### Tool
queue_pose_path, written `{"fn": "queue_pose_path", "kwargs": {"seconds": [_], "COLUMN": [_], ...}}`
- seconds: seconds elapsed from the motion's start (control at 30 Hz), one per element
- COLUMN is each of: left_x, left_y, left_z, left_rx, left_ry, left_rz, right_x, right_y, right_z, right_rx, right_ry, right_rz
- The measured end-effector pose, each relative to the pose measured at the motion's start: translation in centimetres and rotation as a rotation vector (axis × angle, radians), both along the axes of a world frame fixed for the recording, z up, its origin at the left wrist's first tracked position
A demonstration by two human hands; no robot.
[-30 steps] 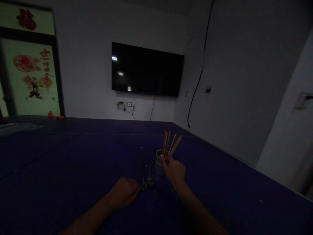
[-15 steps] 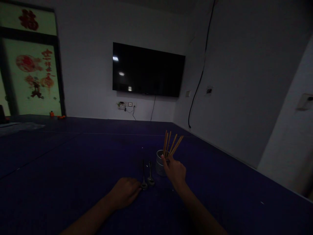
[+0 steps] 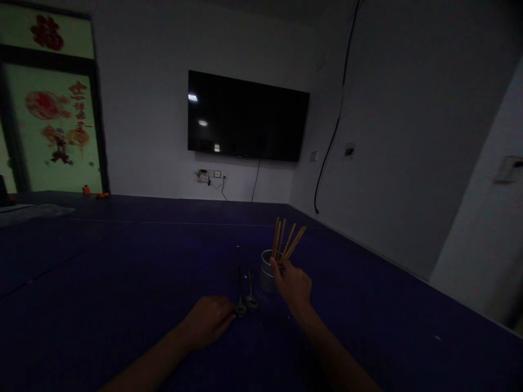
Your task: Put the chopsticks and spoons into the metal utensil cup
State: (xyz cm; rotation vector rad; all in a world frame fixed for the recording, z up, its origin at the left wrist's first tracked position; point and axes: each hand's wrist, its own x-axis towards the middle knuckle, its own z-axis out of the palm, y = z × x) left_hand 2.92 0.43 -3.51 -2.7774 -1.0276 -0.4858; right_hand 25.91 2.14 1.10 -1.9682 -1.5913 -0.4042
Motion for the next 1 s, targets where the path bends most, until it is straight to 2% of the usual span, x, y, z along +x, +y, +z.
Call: {"fn": "queue_pose_path", "kwargs": {"seconds": [0.37, 0.5, 0.77, 1.0], "left_x": [0.1, 0.1, 0.0, 0.0], "left_y": [-0.1, -0.1, -0.1, -0.1], "left_z": [0.3, 0.2, 0.5, 0.2], "left_rx": [-0.027, -0.022, -0.06, -0.05], "left_ry": [0.035, 0.037, 0.034, 0.018], "left_rz": [0.006, 0.015, 0.006, 0.012], "right_x": [0.0, 0.0, -0.5, -0.3], "right_y": [0.1, 0.2, 0.4, 0.3], "right_z": [-0.4, -0.9, -1.8, -1.6], "right_rx": [0.062, 0.184, 0.42, 0.337], "right_ry": [-0.04, -0.073, -0.114, -0.091], "right_rz": [-0.007, 0.004, 0.123, 0.049]}}
